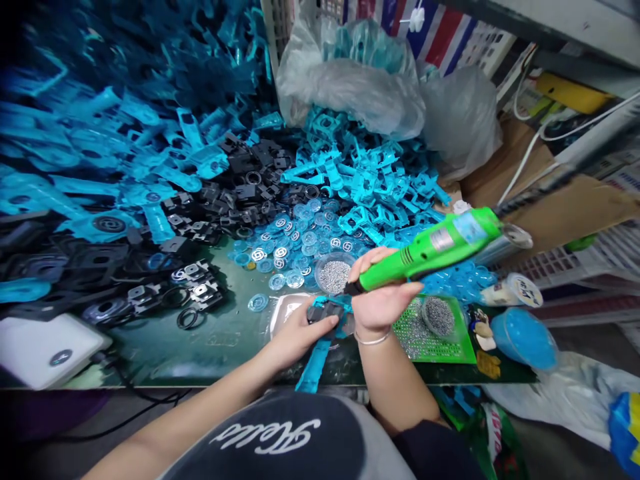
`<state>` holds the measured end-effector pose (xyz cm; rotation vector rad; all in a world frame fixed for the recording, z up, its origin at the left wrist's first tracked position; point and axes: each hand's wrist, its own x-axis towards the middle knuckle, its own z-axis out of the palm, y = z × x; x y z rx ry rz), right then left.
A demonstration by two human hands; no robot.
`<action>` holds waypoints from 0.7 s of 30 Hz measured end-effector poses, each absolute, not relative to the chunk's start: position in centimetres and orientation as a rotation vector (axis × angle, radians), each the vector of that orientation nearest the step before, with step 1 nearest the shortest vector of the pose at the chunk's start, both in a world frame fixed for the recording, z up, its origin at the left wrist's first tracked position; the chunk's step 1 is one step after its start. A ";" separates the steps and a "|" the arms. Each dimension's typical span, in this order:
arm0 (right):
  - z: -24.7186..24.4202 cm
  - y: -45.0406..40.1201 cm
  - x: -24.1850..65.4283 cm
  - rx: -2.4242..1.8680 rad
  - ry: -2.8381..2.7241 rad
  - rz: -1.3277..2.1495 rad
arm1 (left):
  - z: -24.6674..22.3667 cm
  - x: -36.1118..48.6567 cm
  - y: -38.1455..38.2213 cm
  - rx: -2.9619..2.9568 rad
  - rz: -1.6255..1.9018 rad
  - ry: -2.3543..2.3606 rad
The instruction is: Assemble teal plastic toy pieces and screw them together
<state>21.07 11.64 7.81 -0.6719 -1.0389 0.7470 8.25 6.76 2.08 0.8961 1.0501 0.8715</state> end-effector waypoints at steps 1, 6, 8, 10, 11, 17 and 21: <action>7.3 12.0 21.2 -0.694 -1.012 0.719 | 2.2 7.8 6.8 0.888 0.861 1.033; 5.1 11.1 26.7 -1.122 -1.244 0.574 | 2.9 4.5 6.4 0.780 0.873 1.043; 5.5 9.3 32.6 -1.547 -1.293 0.334 | 3.1 3.4 6.0 0.629 0.864 1.080; 6.5 6.9 39.8 -1.967 -1.106 0.003 | 3.3 2.5 5.5 0.521 0.842 1.141; 7.0 5.7 43.3 -2.064 -1.012 -0.064 | 3.3 2.3 5.4 0.502 0.830 1.170; 6.0 1.9 55.3 -2.531 -0.742 -0.039 | 4.7 3.3 5.7 0.662 0.785 1.219; 4.4 1.5 55.6 -2.652 -0.744 -0.115 | 5.8 5.1 6.6 0.953 0.870 1.274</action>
